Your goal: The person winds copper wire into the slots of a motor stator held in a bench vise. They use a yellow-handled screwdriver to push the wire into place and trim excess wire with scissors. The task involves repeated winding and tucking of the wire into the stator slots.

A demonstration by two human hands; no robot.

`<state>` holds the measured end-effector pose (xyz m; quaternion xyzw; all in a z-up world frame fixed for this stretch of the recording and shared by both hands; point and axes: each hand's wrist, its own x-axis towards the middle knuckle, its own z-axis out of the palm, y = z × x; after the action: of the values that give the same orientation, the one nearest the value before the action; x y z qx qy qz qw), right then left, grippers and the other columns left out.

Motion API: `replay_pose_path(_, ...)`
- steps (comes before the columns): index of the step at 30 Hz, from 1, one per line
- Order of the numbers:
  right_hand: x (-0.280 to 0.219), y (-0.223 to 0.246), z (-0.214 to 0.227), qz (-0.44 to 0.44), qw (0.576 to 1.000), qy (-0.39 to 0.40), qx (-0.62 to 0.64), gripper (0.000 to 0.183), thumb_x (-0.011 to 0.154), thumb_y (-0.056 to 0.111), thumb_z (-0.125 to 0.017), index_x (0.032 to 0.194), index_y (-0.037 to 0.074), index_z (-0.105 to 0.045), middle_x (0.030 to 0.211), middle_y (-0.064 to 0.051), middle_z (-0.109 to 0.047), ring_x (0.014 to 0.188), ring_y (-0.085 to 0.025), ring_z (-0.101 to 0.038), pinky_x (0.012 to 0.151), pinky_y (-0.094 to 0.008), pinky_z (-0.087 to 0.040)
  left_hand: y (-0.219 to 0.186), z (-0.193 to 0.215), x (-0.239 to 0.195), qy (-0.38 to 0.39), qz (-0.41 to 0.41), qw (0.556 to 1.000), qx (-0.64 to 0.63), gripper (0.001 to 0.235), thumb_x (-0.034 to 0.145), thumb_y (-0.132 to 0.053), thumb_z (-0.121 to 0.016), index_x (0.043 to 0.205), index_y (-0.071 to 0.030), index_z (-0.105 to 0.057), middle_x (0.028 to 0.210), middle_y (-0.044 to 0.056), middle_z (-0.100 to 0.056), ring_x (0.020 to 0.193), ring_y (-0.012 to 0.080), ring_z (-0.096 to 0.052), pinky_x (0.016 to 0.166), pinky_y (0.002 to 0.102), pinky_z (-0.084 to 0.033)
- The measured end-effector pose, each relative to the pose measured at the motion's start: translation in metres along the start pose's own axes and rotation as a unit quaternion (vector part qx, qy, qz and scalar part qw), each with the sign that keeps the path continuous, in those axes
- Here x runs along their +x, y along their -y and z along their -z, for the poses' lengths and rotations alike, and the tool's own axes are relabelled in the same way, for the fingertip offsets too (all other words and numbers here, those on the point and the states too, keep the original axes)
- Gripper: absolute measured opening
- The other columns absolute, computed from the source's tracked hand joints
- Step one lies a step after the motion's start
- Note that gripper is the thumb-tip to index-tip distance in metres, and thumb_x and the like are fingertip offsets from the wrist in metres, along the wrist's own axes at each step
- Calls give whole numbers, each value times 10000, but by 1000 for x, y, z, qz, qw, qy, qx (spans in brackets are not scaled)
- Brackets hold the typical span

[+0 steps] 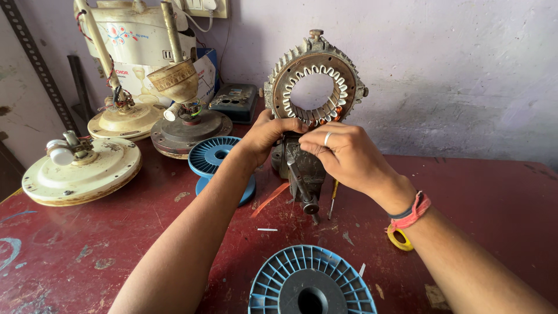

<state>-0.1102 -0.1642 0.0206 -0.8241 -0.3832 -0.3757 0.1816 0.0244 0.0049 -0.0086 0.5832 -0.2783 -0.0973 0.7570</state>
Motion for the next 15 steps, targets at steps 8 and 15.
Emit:
replay_pose_path(8, 5, 24, -1, 4, 999, 46, 28, 110, 912, -31, -626, 950, -46, -728, 852, -167, -759, 773, -273, -758, 700, -361, -609, 0, 1, 0, 29, -34, 999, 16, 290, 689, -92, -779, 954, 20, -745, 881, 108, -773, 823, 196, -731, 818, 353, -588)
replay_pose_path(15, 12, 49, 4, 16, 996, 69, 46, 137, 847, -73, -610, 890, -15, -727, 794, -142, -740, 717, -261, -741, 669, -360, -604, 3, 1, 4, 16, -24, 1000, -5, 317, 675, -64, -788, 972, 31, -731, 879, 123, -769, 802, 205, -732, 784, 354, -605)
